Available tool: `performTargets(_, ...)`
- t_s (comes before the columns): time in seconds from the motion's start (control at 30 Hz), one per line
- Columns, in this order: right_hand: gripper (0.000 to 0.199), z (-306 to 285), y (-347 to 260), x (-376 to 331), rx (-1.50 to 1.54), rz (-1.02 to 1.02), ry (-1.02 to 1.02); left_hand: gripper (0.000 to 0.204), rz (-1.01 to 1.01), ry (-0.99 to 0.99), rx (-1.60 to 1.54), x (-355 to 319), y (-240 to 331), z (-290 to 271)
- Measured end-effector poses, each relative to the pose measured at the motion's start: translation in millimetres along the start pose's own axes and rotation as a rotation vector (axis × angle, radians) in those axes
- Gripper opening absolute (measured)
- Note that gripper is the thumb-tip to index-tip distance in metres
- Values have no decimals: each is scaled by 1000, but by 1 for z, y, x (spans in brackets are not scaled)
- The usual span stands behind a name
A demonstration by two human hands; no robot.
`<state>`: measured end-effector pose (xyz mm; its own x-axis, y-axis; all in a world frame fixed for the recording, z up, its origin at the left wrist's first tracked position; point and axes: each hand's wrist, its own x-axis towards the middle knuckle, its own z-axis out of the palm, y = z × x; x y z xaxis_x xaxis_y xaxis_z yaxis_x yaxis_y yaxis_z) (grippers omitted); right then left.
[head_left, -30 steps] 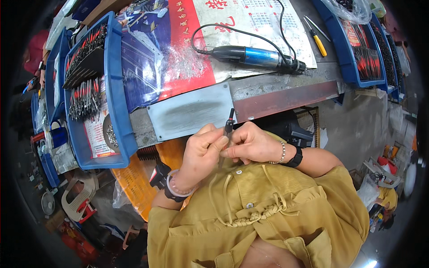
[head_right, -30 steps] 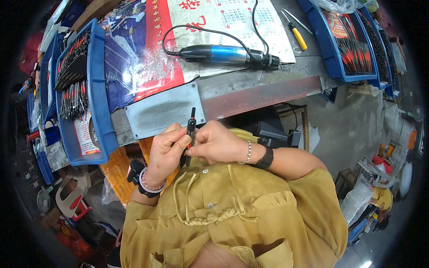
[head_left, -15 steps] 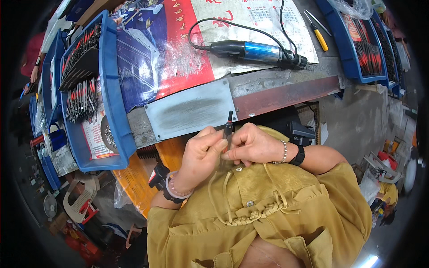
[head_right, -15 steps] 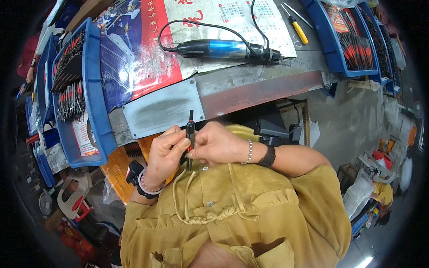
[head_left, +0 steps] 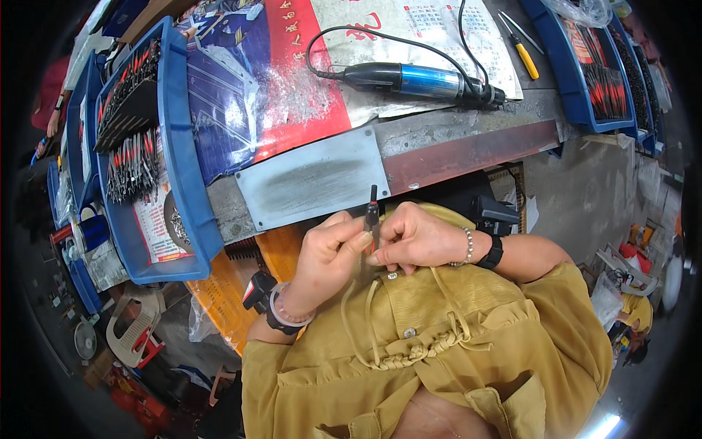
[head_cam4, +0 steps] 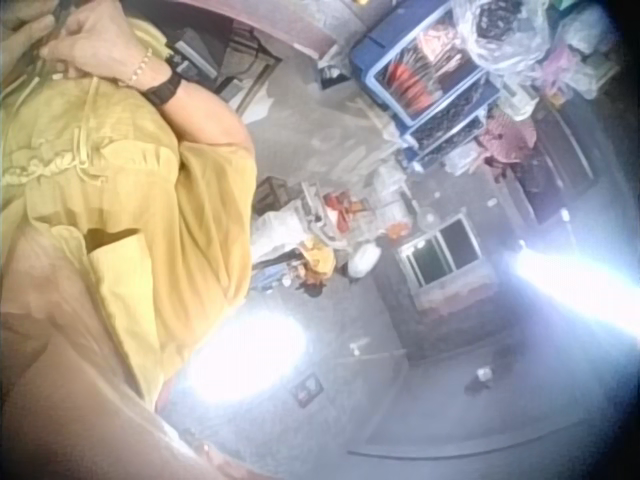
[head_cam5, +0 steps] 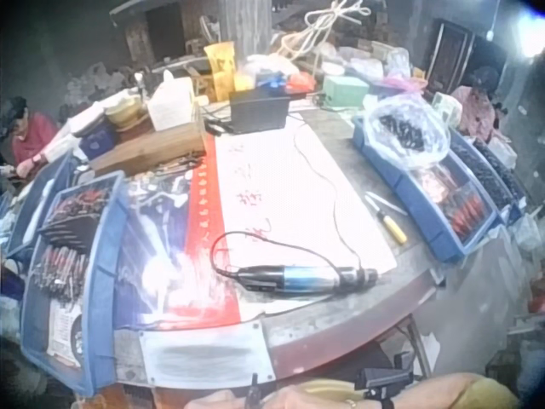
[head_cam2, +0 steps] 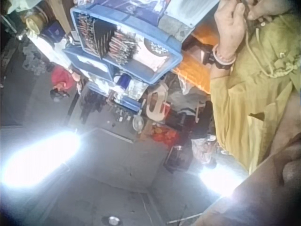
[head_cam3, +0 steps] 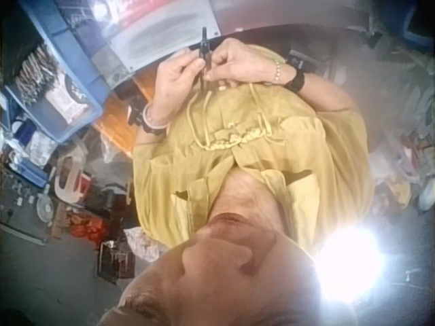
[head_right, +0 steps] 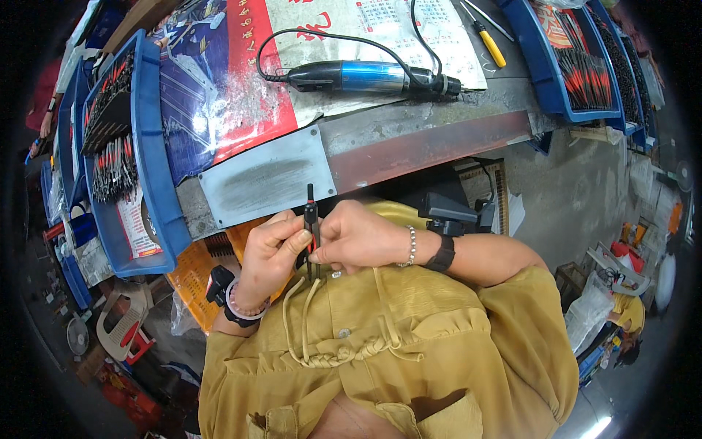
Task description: The person repeatedly picks small black key handles from a blue tray, uses a rotary tool to grind or polish them, then uses pliers to adjust or attach a metal pin. Finished pieces are placed into a yellow basket. The process is repeated for multiple handles.
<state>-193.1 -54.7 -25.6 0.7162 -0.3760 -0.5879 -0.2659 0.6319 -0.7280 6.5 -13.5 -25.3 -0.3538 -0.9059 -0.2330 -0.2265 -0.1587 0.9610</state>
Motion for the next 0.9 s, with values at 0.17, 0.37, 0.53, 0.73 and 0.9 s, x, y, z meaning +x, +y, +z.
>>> performTargets(0.17, 27, -6, -3, 5, 151, -11, -28, 27, -454, -54, -749, 11, -6, -6)
performTargets(0.37, 28, -2, 2, 13, 234, -38, 33, 21, -187, 106, -205, 5, -6, 0)
performTargets(0.53, 30, 2, 6, 14, 158, -32, 27, 19, -68, 65, 37, -1, -1, -4)
performTargets(0.73, 31, 6, 5, 11, 155, -24, 13, 20, -36, 40, 77, -5, 1, -6)
performTargets(0.9, 31, 8, 4, 10, 146, 0, 5, 13, 42, 87, 57, -4, -1, -4)
